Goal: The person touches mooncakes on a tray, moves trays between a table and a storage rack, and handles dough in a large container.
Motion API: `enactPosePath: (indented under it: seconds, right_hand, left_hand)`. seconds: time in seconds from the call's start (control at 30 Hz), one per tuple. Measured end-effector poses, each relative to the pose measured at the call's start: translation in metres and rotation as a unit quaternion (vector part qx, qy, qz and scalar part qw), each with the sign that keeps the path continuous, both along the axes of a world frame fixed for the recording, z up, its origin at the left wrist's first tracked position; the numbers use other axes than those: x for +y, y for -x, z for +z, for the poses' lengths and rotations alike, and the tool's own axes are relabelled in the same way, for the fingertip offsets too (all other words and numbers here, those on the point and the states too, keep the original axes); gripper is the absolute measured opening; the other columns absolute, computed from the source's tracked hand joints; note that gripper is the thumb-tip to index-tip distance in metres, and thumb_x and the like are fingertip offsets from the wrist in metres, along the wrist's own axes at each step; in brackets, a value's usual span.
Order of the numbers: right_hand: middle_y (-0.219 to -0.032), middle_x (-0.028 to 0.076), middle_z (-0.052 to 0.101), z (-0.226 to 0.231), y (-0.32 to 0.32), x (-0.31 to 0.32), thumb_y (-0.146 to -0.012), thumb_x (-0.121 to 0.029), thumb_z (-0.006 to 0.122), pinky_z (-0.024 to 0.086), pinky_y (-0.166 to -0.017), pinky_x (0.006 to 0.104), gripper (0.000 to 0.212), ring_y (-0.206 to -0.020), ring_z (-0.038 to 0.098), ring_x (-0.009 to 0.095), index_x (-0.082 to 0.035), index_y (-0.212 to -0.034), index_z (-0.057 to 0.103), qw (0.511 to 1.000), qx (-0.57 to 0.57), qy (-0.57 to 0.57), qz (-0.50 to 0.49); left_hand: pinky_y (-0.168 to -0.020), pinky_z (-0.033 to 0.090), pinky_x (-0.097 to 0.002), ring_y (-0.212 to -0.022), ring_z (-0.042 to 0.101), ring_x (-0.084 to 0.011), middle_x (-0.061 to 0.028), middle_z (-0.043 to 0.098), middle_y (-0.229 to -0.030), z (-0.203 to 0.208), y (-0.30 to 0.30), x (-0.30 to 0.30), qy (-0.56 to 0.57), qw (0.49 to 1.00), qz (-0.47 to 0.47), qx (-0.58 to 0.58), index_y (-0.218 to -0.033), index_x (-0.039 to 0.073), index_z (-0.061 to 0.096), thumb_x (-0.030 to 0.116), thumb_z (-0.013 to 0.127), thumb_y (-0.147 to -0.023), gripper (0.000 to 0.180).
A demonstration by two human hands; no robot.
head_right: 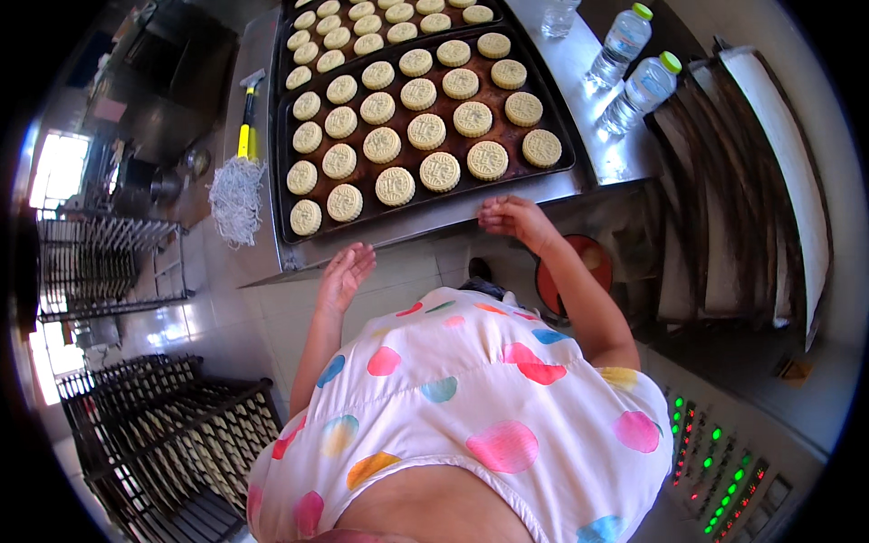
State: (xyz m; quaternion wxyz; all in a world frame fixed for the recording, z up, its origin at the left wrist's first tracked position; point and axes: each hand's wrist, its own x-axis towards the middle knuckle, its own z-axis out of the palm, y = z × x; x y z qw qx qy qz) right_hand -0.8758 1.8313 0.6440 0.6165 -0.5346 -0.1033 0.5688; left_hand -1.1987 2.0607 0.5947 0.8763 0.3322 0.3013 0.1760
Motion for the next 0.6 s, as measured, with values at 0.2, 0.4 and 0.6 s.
enactPosePath:
  seconds: [0.2,0.4,0.6]
  right_hand:
    - [-0.098,0.011,0.064,-0.027,0.027,0.012,-0.085,-0.019,0.056,0.050,-0.082,0.0297,0.025,-0.089,0.063,0.019,-0.001,-0.102,0.059,0.987,-0.035,0.076,0.139]
    - [-0.099,0.009,0.063,-0.101,0.023,0.029,-0.086,-0.021,0.058,0.050,-0.080,0.0294,0.032,-0.091,0.062,0.018,0.001,-0.110,0.059,0.938,-0.132,0.156,0.280]
    - [-0.086,0.007,0.064,-0.225,-0.011,0.035,-0.085,-0.020,0.060,0.052,-0.068,0.0297,0.023,-0.074,0.062,0.017,-0.004,-0.102,0.061,0.929,-0.139,0.205,0.276]
  left_hand:
    - [-0.077,0.050,-0.0320,-0.086,0.062,-0.0220,-0.0101,0.063,-0.097,-0.087,0.069,-0.053,-0.032,0.971,-0.018,0.234,-0.104,0.003,0.057,0.020,0.061,-0.085,0.026]
    - [-0.048,0.047,-0.0298,-0.056,0.057,-0.0134,-0.0059,0.060,-0.066,-0.137,0.172,-0.115,-0.038,0.846,-0.084,0.526,-0.079,0.000,0.063,0.025,0.064,-0.077,0.025]
    - [-0.049,0.047,-0.0284,-0.058,0.057,-0.0138,-0.0062,0.060,-0.066,-0.131,0.184,-0.166,-0.015,0.886,0.032,0.463,-0.075,0.001,0.064,0.026,0.065,-0.077,0.026]
